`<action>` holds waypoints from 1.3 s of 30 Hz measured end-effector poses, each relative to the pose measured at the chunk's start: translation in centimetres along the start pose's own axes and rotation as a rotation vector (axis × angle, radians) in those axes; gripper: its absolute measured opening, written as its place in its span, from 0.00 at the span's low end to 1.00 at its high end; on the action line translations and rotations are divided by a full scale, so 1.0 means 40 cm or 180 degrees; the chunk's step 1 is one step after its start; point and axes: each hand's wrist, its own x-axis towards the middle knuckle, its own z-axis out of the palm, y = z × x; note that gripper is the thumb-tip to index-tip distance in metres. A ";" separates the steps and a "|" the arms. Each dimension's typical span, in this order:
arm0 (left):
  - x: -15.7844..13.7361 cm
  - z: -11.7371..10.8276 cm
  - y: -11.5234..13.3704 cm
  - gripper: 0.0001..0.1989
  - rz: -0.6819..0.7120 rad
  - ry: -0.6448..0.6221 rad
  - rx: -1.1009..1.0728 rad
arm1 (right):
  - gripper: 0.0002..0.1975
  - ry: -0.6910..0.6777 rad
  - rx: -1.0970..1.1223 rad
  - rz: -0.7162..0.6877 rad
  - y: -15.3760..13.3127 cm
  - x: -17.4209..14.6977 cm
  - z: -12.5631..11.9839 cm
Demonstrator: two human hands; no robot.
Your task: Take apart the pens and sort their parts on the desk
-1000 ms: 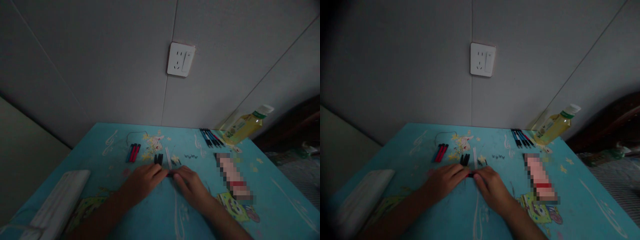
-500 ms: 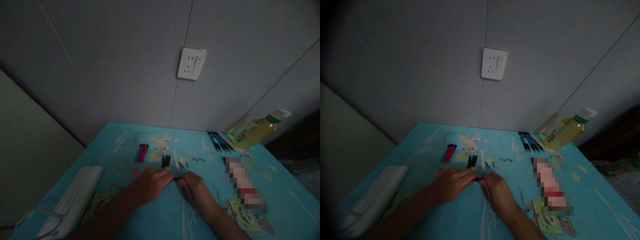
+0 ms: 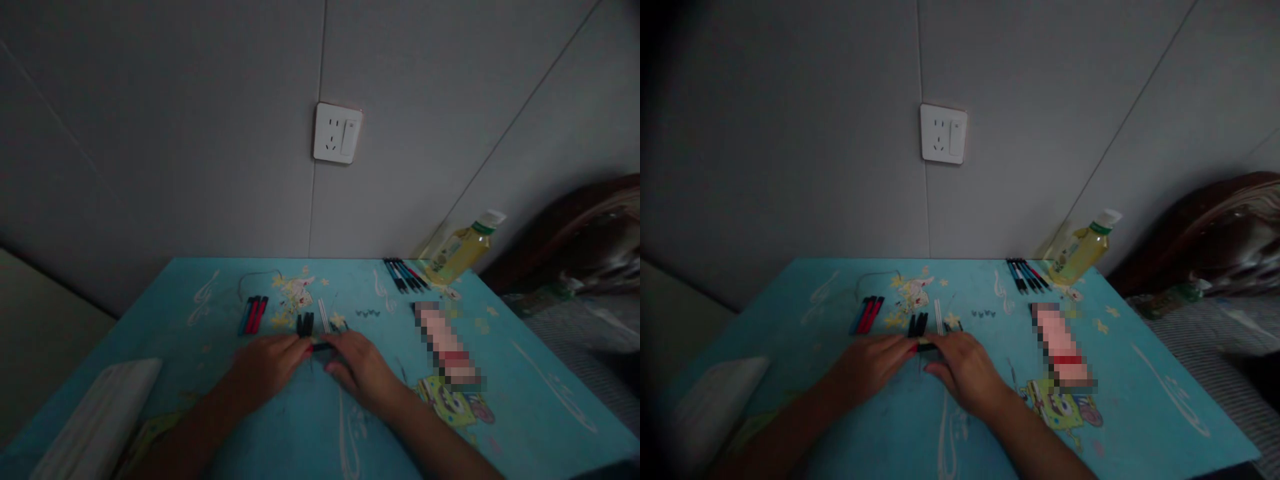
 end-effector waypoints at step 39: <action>0.006 -0.017 0.029 0.12 0.0345 0.0072 0.0552 | 0.07 0.0165 0.0685 0.0545 -0.001 -0.003 0.029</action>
